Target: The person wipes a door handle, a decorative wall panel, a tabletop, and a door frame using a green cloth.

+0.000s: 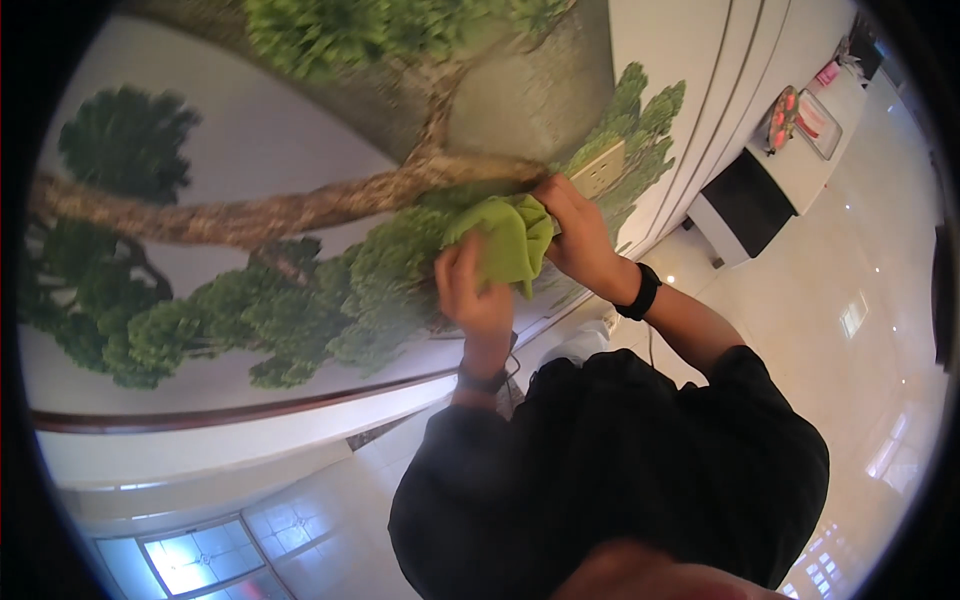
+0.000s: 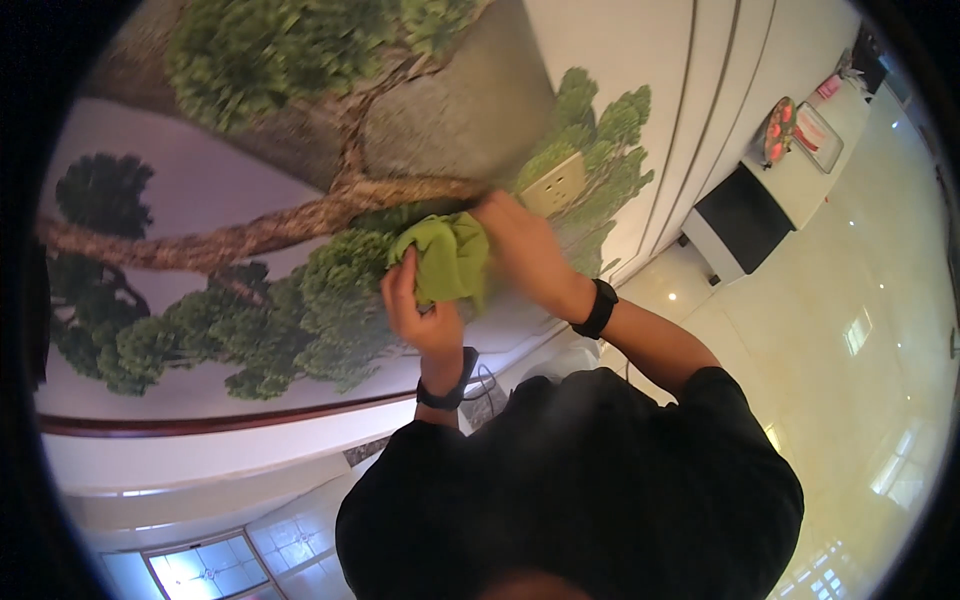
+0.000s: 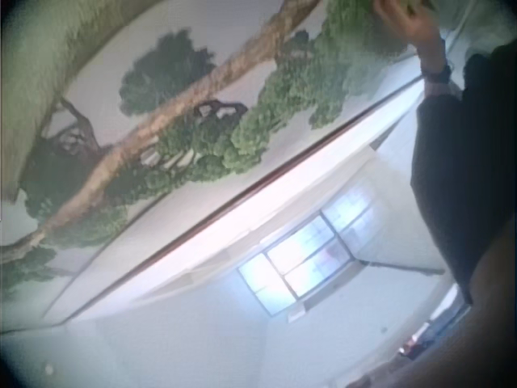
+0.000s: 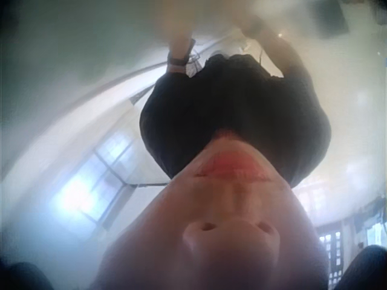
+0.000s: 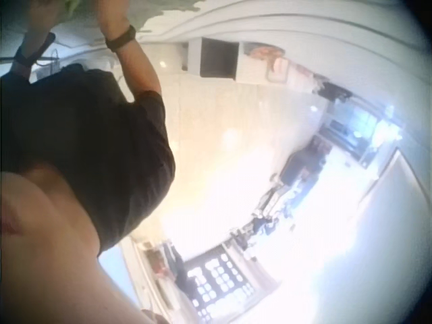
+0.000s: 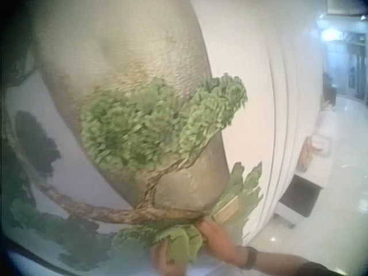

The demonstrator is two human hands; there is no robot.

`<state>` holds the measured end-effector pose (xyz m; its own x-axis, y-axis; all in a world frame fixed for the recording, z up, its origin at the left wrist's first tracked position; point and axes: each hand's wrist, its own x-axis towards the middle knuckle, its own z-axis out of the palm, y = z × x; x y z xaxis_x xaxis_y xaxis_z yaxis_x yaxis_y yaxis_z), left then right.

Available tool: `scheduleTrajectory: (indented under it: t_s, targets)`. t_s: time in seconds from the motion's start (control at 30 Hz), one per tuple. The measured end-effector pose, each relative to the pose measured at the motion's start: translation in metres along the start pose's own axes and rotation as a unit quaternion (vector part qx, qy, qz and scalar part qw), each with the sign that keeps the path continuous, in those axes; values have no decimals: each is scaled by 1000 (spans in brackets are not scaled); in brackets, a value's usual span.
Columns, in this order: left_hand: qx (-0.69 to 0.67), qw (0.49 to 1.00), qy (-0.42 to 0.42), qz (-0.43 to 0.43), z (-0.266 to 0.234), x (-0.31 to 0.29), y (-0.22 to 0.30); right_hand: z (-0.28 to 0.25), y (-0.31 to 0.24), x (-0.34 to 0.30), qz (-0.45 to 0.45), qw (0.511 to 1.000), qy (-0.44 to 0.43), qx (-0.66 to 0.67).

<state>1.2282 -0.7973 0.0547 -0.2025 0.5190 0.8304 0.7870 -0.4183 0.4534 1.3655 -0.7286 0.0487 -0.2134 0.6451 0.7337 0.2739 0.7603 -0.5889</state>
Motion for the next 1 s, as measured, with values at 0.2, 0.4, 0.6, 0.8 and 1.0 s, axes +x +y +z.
scheduleTrajectory:
  t_s: [0.2, 0.4, 0.6, 0.8, 1.0]
  targets:
    - [-27, 998, 34, 42, 46, 28, 33, -53, 22, 31, -18, 1000, 11, 17]
    - [-54, 998, -14, 38, 121, 49, 76, -117, 77, 46, -5, 995, 98, 8]
    - [-107, 988, -108, 20, 225, 50, 115, -194, 160, 38, 43, 987, 149, -37]
    - [-100, 979, -164, 73, 322, 23, 131, -241, 239, 6, 145, 977, 151, -39]
    - [-35, 972, -230, 25, 349, -25, 120, -241, 278, -36, 215, 973, 79, -5]
